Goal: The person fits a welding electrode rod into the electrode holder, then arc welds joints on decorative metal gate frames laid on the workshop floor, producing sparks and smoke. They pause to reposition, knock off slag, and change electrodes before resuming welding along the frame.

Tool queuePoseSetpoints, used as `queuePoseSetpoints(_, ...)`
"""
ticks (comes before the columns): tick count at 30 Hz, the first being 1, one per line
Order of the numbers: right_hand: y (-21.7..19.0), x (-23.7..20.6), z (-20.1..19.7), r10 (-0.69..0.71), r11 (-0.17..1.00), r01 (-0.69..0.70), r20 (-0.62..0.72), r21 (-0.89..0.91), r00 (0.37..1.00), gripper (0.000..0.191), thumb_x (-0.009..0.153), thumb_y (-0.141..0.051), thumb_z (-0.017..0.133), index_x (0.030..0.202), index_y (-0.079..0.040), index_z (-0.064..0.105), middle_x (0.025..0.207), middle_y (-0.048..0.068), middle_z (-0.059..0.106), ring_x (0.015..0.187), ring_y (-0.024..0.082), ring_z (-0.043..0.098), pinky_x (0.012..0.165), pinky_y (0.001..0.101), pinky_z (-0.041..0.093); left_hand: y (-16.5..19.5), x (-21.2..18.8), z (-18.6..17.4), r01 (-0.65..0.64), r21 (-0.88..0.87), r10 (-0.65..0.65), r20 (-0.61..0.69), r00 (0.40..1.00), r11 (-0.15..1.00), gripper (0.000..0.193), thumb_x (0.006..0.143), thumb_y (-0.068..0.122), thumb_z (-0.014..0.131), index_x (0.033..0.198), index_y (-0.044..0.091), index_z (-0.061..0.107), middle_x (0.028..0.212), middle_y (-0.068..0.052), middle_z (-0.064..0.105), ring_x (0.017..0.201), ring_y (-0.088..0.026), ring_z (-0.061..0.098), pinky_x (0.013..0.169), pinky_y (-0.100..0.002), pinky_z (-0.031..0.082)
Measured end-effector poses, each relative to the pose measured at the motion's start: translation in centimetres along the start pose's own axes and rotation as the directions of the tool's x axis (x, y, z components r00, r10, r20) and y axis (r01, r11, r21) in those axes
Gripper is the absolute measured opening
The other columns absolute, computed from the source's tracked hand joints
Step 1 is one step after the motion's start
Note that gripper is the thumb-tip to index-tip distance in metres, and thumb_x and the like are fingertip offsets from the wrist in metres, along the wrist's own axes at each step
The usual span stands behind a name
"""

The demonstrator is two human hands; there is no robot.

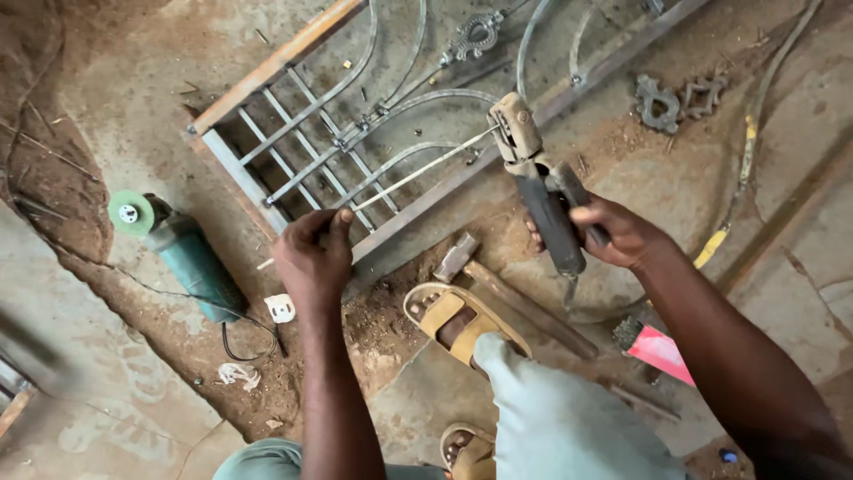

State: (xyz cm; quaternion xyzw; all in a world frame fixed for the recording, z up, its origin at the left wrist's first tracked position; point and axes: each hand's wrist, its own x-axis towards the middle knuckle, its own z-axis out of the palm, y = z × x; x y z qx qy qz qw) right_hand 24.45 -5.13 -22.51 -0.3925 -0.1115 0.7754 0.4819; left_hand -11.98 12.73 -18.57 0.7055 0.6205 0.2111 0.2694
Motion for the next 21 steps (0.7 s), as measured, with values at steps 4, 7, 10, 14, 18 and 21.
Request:
queuePoseSetpoints(4, 1.2, -0.1, 0.4, -0.073, 0.941, 0.057, -0.034, -0.335, 0.997, 0.069, 0.079, -0.020, 0.077, 0.139, 0.001, 0.050, 0.118, 0.013, 0.065, 0.108, 0.026, 0.067, 0.097, 0.0462, 0.055, 0.6, 0.5, -1.1, -0.227, -0.008, 0.226, -0.073, 0.971, 0.974, 0.014, 0.094, 0.025, 0.081, 0.089, 0.013, 0.080, 0.074, -0.003, 0.075, 0.061, -0.013, 0.069, 0.057, -0.028, 0.052)
queuePoseSetpoints(7, 1.4, 0.3, 1.0, -0.084, 0.950, 0.079, -0.004, -0.301, 0.996, 0.061, 0.077, -0.016, 0.074, 0.131, 0.003, 0.056, 0.117, 0.015, 0.069, 0.108, 0.025, 0.070, 0.099, 0.0441, 0.056, 1.2, 0.8, -0.5, -0.231, -0.014, 0.230, -0.062, 0.971, 0.973, 0.014, 0.093, 0.028, 0.081, 0.087, 0.015, 0.081, 0.075, -0.002, 0.076, 0.056, -0.012, 0.067, 0.057, -0.028, 0.050)
queuePoseSetpoints(10, 1.5, 0.6, 0.9, -0.090, 0.962, 0.085, -0.006, -0.260, 0.996, 0.058, 0.076, -0.015, 0.068, 0.130, 0.002, 0.059, 0.119, 0.014, 0.072, 0.107, 0.022, 0.070, 0.096, 0.0402, 0.054, 1.6, -0.4, 0.3, -0.421, 0.202, 0.457, -0.194, 0.868, 0.885, 0.012, 0.090, 0.025, 0.080, 0.082, 0.015, 0.078, 0.079, 0.001, 0.078, 0.073, -0.016, 0.072, 0.073, -0.040, 0.048)
queuePoseSetpoints(14, 1.9, 0.5, 0.0, -0.116, 0.918, 0.070, -0.096, -0.390, 0.989, 0.053, 0.077, -0.011, 0.066, 0.128, 0.006, 0.063, 0.113, 0.017, 0.072, 0.100, 0.025, 0.070, 0.090, 0.0426, 0.056, 1.2, -0.4, 0.5, -0.360, 0.088, 0.370, -0.173, 0.913, 0.929, 0.014, 0.093, 0.026, 0.082, 0.084, 0.016, 0.079, 0.080, 0.001, 0.078, 0.068, -0.013, 0.070, 0.066, -0.034, 0.049)
queuePoseSetpoints(18, 2.9, 0.3, -0.1, -0.151, 0.946, 0.126, -0.063, -0.298, 0.986, 0.053, 0.078, -0.010, 0.067, 0.129, 0.002, 0.059, 0.113, 0.014, 0.070, 0.102, 0.025, 0.071, 0.094, 0.0448, 0.057, 1.1, -0.1, -0.3, -0.220, 0.030, 0.220, -0.025, 0.975, 0.975, 0.014, 0.093, 0.030, 0.081, 0.087, 0.018, 0.079, 0.078, 0.001, 0.076, 0.064, -0.011, 0.071, 0.055, -0.029, 0.052)
queuePoseSetpoints(21, 3.3, 0.1, -0.3, -0.155, 0.945, 0.128, -0.067, -0.302, 0.986, 0.052, 0.081, -0.014, 0.069, 0.130, 0.002, 0.058, 0.112, 0.014, 0.071, 0.101, 0.027, 0.071, 0.095, 0.0464, 0.057, 1.4, -0.3, -0.7, -0.201, 0.050, 0.200, 0.025, 0.980, 0.978, 0.016, 0.091, 0.031, 0.082, 0.084, 0.017, 0.079, 0.079, -0.001, 0.077, 0.060, -0.012, 0.070, 0.049, -0.029, 0.052)
